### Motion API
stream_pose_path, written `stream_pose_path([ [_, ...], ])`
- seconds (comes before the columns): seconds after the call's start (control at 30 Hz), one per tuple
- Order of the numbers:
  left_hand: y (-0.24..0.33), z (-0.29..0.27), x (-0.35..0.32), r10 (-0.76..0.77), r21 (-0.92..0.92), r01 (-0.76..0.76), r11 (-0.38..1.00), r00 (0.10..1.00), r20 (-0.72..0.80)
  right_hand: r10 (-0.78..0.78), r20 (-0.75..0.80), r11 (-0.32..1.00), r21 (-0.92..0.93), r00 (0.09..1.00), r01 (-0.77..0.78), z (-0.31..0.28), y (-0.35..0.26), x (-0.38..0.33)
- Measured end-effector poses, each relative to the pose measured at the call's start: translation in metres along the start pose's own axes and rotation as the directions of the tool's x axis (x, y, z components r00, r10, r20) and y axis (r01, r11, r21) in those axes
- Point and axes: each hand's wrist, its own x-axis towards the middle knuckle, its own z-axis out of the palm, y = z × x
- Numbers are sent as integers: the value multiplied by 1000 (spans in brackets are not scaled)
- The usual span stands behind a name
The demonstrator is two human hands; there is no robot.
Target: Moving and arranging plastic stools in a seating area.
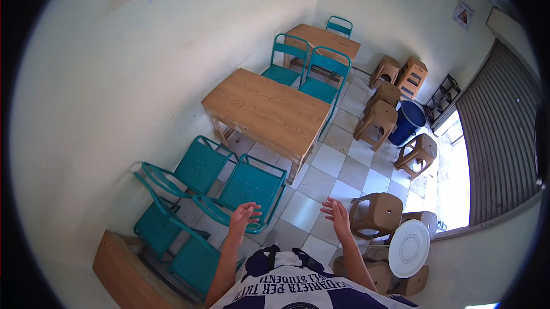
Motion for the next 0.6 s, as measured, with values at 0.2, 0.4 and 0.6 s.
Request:
stream_pose_path([
  [0.2, 20, 11, 27, -93, -30, 95, 995, 993, 66, 8, -12, 1000, 9, 1000, -8, 6, -13, 14],
  [0.4, 21, 12, 65, -35, 20, 34, 999, 995, 95, 53, -105, 996, 84, 993, -44, 7, -3, 30],
  [0.6, 8, 15, 89, -148, 66, 138, 988, 970, 192, 49, -203, 995, 92, 978, -30, 2, -2, 44],
])
